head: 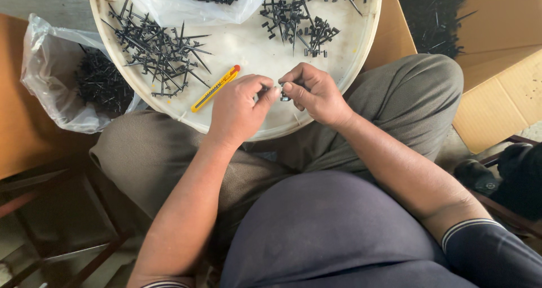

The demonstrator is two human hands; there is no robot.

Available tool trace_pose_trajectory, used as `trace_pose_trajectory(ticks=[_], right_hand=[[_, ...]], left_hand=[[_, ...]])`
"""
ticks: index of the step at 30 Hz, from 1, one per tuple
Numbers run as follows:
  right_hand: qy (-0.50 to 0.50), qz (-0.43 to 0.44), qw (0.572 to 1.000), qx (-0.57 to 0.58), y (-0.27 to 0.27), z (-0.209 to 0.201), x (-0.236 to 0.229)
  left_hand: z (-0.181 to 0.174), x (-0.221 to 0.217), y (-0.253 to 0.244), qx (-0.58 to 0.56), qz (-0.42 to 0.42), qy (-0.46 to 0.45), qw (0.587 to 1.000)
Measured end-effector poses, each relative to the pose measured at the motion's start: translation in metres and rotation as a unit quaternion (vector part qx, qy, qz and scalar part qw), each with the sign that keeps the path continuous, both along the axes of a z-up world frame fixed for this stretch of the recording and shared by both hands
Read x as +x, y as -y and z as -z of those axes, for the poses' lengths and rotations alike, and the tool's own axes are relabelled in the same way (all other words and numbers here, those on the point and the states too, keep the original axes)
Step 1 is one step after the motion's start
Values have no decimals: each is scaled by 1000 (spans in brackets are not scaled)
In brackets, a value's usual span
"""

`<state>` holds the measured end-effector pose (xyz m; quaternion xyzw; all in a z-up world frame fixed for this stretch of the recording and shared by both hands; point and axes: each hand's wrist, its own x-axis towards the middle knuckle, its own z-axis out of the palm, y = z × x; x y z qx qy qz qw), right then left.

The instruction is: The person sits cross-legged with a basin on their lap and repeatedly picks up nails and plastic collars, pressing the collars onto the nail shafts. The assembled fasteners are placed into a growing pile on the right side of the basin.

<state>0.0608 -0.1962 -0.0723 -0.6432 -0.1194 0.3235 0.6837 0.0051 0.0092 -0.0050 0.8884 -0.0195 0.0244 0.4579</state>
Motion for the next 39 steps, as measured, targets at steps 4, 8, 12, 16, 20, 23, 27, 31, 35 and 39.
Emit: trace_pose_trajectory(ticks=[4,8,12,16,20,23,27,31,35,39], right_hand=[[171,7,984,-42,-3,4,-2],[20,55,995,-85,-5,9,-6],[-189,123,973,52,-7,8,-1],[-264,144,945,127,2,1,12],[-281,63,946,150,5,-5,13],[-217,18,974,67,0,-3,6],[70,-50,991,-107,-6,-2,0],[194,-71,966,-157,-7,-8,-1],[233,-127,946,-186,-5,-15,0],[209,-162,947,-180,-2,-15,1]], left_hand=[[3,-1,2,58,2,55,997],[3,-4,10,82,40,106,990],[-3,-7,12,140,60,146,977],[-6,-5,12,114,25,160,980],[-5,-1,10,108,-10,155,982],[-1,-3,7,118,-12,154,981],[1,-4,8,134,-1,134,982],[3,-3,9,147,10,99,984],[7,-2,3,109,39,48,992],[15,-2,-4,32,69,15,997]])
